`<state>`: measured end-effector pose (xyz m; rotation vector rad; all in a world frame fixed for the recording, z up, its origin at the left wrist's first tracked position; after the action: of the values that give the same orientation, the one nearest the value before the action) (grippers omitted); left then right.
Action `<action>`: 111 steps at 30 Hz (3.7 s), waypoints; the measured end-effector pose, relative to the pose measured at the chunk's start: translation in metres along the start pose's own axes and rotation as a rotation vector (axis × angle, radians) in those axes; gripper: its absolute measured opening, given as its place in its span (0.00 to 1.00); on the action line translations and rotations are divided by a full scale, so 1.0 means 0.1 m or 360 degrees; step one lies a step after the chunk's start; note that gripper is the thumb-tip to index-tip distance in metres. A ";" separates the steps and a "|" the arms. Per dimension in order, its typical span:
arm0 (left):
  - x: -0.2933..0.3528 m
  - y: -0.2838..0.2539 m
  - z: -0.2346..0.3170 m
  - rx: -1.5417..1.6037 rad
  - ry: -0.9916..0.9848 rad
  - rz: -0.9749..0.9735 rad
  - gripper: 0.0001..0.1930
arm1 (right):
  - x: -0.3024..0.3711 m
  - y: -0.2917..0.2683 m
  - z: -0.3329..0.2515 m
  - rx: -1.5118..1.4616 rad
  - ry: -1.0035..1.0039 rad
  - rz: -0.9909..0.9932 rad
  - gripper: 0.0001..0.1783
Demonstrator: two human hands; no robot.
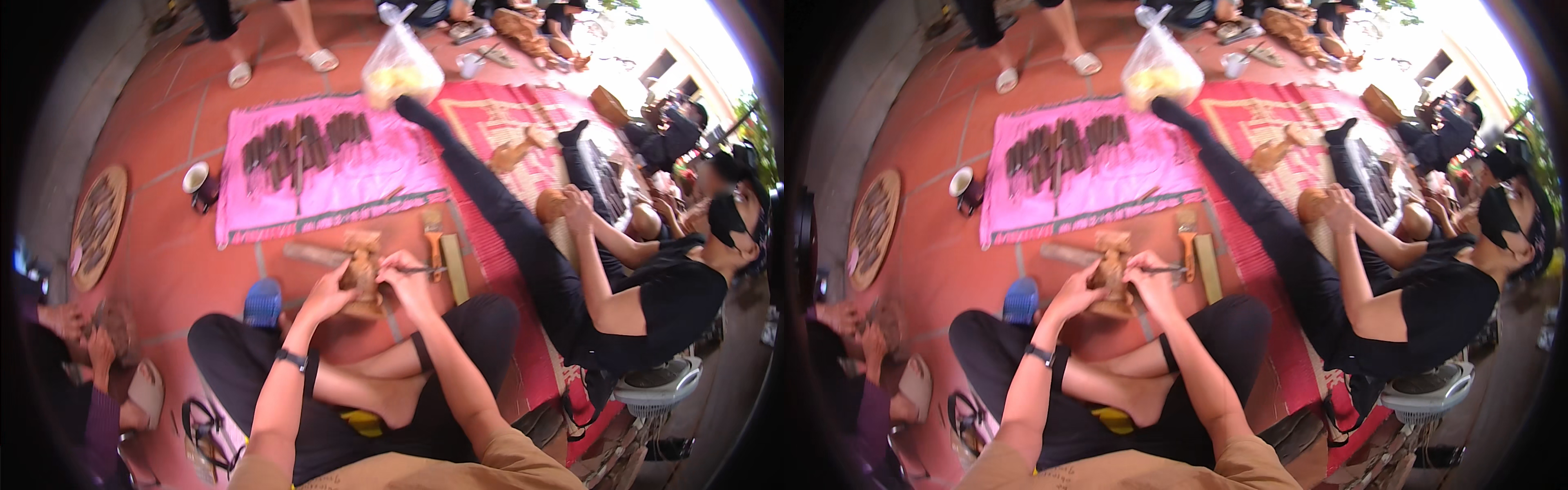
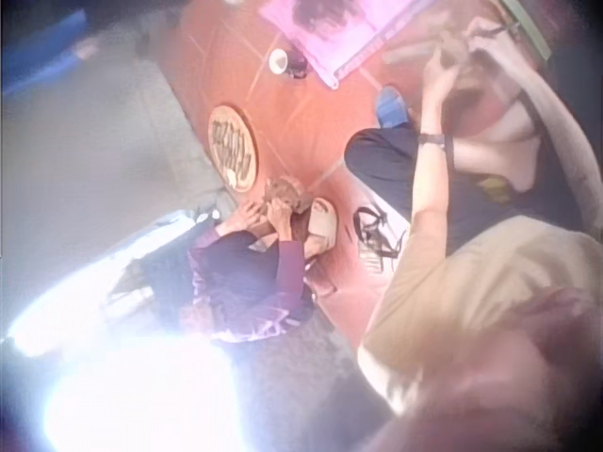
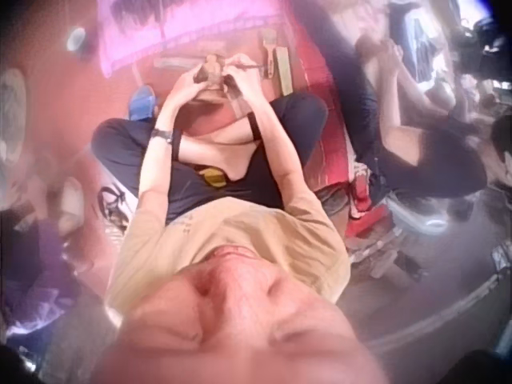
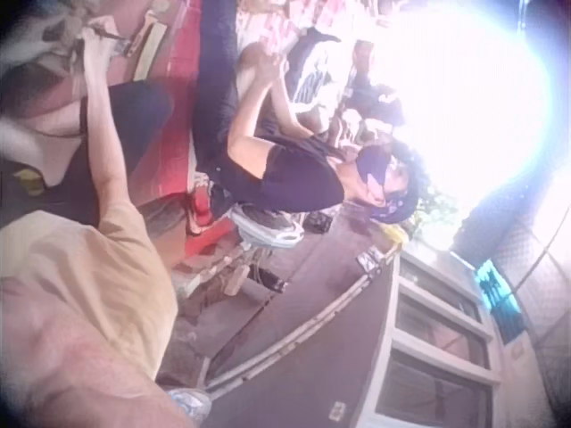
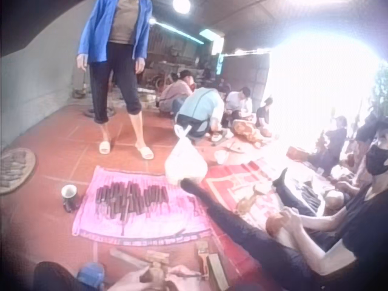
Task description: The person sits on the floor and carves a small wooden block using a knife and a sanding block. They alternate between cutting and smoothing the wood while other people work nearby.
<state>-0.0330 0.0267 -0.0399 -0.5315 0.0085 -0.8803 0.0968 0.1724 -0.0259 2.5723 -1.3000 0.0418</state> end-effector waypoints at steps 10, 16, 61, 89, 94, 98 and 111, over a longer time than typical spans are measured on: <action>0.01 -0.04 -0.17 0.0227 -0.0085 -0.0003 0.43 | 0.13 0.10 -0.08 0.0110 0.0198 -0.0261 0.05; 0.02 -0.10 -0.18 0.0241 -0.0167 -0.0131 0.50 | 0.15 0.06 0.04 0.0476 0.0047 -0.0296 0.06; 0.08 -0.04 -0.06 -0.0124 -0.0080 -0.0283 0.60 | -0.99 -1.15 0.05 0.2457 -0.0332 0.0517 0.25; 0.30 -0.24 0.30 -0.0342 0.0038 -0.0207 0.55 | -1.35 0.01 -0.19 0.0752 -0.0104 0.0054 0.14; 0.27 -0.19 0.29 -0.0352 0.0049 -0.0232 0.52 | -1.92 0.45 0.32 0.0429 0.0248 0.0245 0.04; 0.24 -0.18 0.29 -0.0424 0.0043 -0.0245 0.54 | -2.17 0.60 0.61 0.0497 0.0331 0.0346 0.03; 0.26 -0.18 0.28 -0.0436 0.0039 -0.0270 0.56 | -1.89 -0.05 0.16 0.1298 -0.0640 0.0176 0.11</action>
<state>-0.0233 0.0101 -0.0021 -0.7855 0.1086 -1.0588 -0.0138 0.3200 -0.0686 3.2976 -1.8727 0.0961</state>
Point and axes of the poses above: each hand's wrist, its own x-axis away from the middle knuckle, its own y-axis out of the palm, z = x × y, the point moved 3 cm from there along -x, towards the middle knuckle, and after that the axes turned 12 degrees about z, right-handed, at the moved point
